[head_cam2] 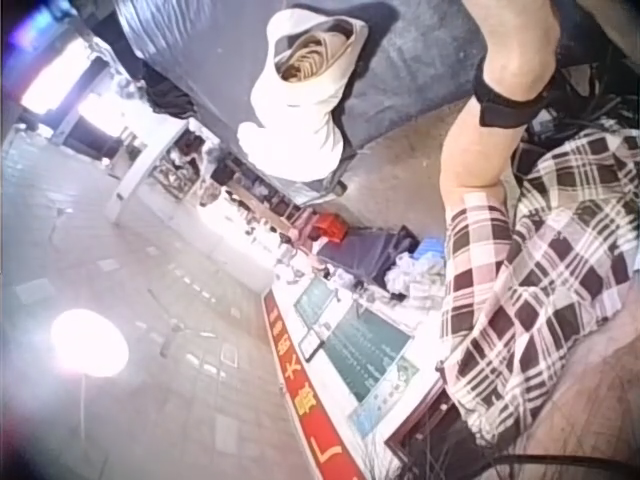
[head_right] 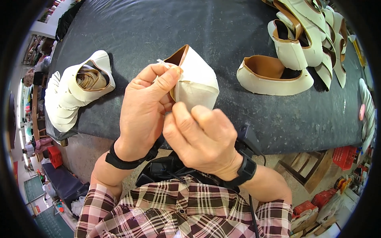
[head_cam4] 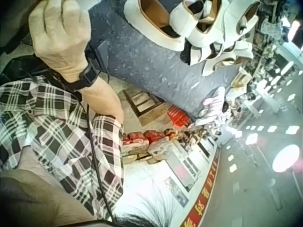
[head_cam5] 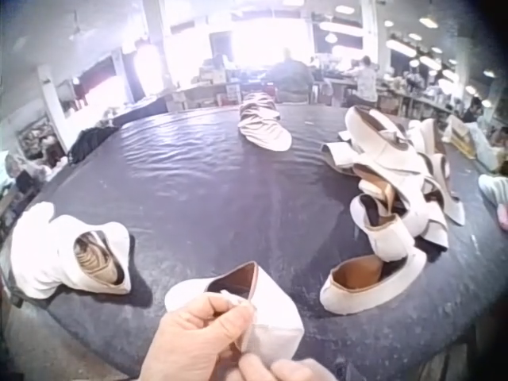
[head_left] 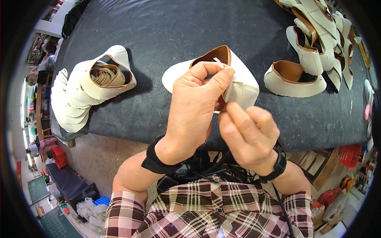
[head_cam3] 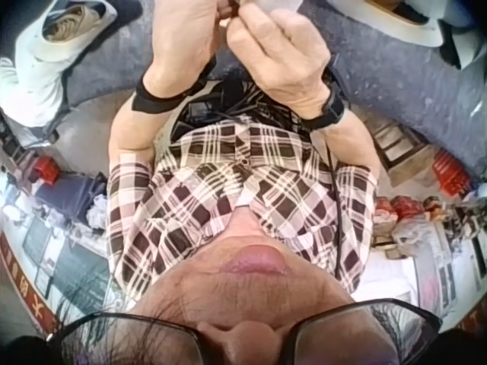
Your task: Stitching and finishing white shoe uppers by hand at a workbench.
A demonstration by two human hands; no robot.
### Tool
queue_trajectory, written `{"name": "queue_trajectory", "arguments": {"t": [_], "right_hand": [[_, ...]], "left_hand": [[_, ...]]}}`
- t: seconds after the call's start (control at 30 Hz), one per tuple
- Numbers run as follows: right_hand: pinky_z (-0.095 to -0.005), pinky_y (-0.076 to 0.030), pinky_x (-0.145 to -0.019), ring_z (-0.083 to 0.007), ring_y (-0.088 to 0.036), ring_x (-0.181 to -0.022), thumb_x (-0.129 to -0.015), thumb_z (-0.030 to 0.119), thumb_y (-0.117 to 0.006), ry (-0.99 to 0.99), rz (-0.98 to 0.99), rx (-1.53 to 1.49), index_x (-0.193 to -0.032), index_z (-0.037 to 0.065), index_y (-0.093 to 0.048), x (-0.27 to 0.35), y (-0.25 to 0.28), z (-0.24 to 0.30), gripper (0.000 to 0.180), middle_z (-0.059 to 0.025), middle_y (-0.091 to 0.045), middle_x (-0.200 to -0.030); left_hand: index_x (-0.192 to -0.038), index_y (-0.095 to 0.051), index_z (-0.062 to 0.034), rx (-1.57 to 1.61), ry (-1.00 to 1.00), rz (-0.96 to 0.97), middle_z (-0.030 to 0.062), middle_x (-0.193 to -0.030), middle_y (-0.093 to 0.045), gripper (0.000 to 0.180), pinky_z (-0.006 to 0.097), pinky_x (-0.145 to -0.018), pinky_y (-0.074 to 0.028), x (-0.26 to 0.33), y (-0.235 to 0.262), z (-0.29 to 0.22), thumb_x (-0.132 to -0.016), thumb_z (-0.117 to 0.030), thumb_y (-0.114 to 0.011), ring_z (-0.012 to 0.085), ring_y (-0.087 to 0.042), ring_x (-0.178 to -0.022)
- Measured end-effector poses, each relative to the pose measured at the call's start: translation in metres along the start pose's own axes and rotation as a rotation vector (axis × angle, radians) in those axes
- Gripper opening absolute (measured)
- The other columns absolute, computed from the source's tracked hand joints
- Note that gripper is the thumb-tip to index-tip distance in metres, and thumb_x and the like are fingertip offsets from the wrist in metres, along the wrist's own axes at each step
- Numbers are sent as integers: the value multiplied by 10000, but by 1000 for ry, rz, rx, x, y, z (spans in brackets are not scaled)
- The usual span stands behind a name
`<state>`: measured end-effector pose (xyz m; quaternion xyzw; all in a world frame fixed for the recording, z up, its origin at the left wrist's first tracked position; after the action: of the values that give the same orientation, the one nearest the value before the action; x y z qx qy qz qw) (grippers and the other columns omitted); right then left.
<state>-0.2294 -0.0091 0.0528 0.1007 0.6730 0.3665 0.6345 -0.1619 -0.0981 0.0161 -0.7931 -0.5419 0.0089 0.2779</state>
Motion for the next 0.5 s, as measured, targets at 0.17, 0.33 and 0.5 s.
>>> {"name": "queue_trajectory", "arguments": {"t": [0.17, 0.33, 0.5], "right_hand": [[-262, -426, -536, -187, -532, -664, -674, 109, -590, -25, 887, -311, -695, 70, -538, 50, -20, 12, 68, -32, -530, -642], [-307, -462, -506, -221, -544, -543, -704, 22, -649, -419, 387, -751, -786, 43, -592, -18, 23, -52, 102, -69, -562, -641], [-213, -423, -481, -64, -522, -515, -754, -7, -632, -900, 317, -948, -835, -1, -575, 10, 4, -81, 98, -31, -597, -654]], "left_hand": [[-912, -604, -25, -48, -57, -28, -1, -760, -591, 134, 195, -519, -393, -6, -8, -10, -872, -153, -612, 38, -490, -608], [-913, -603, -24, -110, -54, -53, -14, -751, -582, 140, 192, -527, -392, -3, -4, -4, -873, -158, -611, 34, -480, -602], [-905, -602, -26, -254, -205, 22, -27, -713, -581, 106, 172, -556, -387, 3, -23, -2, -873, -126, -616, 12, -489, -633]]}}
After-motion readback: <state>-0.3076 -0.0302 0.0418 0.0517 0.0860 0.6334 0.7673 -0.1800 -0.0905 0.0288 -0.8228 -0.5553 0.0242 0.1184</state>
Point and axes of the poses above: each hand's wrist, its own x-axis away from the middle knuckle, its own y-axis out of the back of the hand, z = x × y, the point moved 6 cm from there along -x, towards the middle knuckle
